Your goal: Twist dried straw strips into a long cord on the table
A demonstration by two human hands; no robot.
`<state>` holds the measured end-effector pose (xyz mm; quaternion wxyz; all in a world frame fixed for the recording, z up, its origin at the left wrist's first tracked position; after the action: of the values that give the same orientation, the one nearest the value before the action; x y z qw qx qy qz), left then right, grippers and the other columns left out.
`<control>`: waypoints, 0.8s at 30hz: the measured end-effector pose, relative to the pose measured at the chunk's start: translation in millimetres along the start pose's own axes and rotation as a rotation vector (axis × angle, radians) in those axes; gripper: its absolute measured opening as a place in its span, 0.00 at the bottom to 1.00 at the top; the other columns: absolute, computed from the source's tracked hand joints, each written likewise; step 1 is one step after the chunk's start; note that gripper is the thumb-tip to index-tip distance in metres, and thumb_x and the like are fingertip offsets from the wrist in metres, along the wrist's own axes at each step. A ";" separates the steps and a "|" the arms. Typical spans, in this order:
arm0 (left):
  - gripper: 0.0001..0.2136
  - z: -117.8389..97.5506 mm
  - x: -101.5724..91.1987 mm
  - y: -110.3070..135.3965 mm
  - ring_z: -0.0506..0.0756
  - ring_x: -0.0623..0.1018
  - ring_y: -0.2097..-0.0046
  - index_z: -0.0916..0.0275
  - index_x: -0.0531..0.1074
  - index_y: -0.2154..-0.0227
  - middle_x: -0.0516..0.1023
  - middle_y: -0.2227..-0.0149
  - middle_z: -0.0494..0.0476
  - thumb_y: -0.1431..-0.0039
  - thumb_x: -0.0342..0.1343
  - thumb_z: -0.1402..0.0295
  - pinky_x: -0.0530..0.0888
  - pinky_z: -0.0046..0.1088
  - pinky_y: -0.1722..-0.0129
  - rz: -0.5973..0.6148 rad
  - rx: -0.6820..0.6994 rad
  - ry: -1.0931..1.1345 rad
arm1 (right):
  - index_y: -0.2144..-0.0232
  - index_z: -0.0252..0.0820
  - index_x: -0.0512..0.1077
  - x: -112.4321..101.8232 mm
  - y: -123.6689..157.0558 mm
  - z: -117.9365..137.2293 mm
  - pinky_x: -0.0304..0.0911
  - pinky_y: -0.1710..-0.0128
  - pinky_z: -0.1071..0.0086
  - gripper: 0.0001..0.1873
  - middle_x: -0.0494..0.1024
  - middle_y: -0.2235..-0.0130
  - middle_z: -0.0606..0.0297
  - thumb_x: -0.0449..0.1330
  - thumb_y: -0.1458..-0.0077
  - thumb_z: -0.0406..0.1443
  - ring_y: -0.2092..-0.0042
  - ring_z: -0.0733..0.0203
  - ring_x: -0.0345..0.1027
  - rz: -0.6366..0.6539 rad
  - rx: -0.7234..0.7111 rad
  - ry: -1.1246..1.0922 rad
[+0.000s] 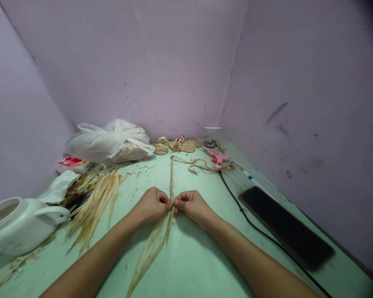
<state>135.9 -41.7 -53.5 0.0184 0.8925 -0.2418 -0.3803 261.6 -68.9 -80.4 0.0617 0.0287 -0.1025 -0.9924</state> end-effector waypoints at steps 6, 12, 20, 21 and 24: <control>0.06 -7.6 5.6 3.1 0.44 0.51 0.85 0.64 0.58 0.92 0.52 0.91 0.45 0.69 0.49 0.75 0.47 0.23 0.84 -0.019 -0.225 0.285 | 0.84 0.35 0.68 2.2 0.5 -1.3 0.45 0.81 0.76 0.05 0.67 0.85 0.70 0.53 0.63 0.29 0.83 0.74 0.49 -0.044 0.024 -0.032; 0.07 -7.6 12.9 5.0 0.44 0.52 0.84 0.63 0.58 0.92 0.53 0.91 0.45 0.69 0.51 0.74 0.48 0.23 0.83 -0.056 -0.238 0.235 | 0.83 0.35 0.68 2.5 5.8 3.1 0.41 0.83 0.75 0.04 0.61 0.86 0.73 0.54 0.62 0.31 0.84 0.74 0.46 -0.095 0.102 -0.072; 0.12 -8.3 10.4 6.2 0.47 0.62 0.83 0.63 0.65 0.74 0.65 0.85 0.46 0.68 0.56 0.73 0.55 0.21 0.84 -0.179 -0.157 0.144 | 0.85 0.35 0.66 3.6 3.5 0.6 0.42 0.82 0.75 0.04 0.63 0.87 0.72 0.55 0.63 0.31 0.84 0.74 0.46 -0.124 0.103 -0.119; 0.15 -9.8 13.5 6.5 0.46 0.62 0.84 0.63 0.64 0.70 0.64 0.86 0.45 0.67 0.54 0.75 0.55 0.20 0.85 -0.108 -0.185 0.260 | 0.85 0.35 0.66 4.0 3.6 0.8 0.41 0.82 0.75 0.04 0.62 0.87 0.73 0.56 0.63 0.31 0.84 0.74 0.46 -0.126 0.104 -0.126; 0.15 -12.9 21.1 7.9 0.47 0.59 0.88 0.64 0.63 0.66 0.60 0.90 0.43 0.62 0.50 0.76 0.54 0.19 0.88 0.042 -0.294 0.489 | 0.85 0.36 0.65 4.4 4.7 2.4 0.42 0.82 0.75 0.06 0.62 0.88 0.73 0.57 0.62 0.33 0.84 0.74 0.46 -0.136 0.111 -0.143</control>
<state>154.0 -60.0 -56.7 0.2134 0.9403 -0.1907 -0.1842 257.6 -73.6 -77.3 -0.0147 -0.0320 -0.1593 -0.9866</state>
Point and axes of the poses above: each hand's wrist, its own y-axis away from the middle knuckle, its own x-axis out of the palm, z = x × y, the point moved 3 cm from there along -y, towards the middle knuckle
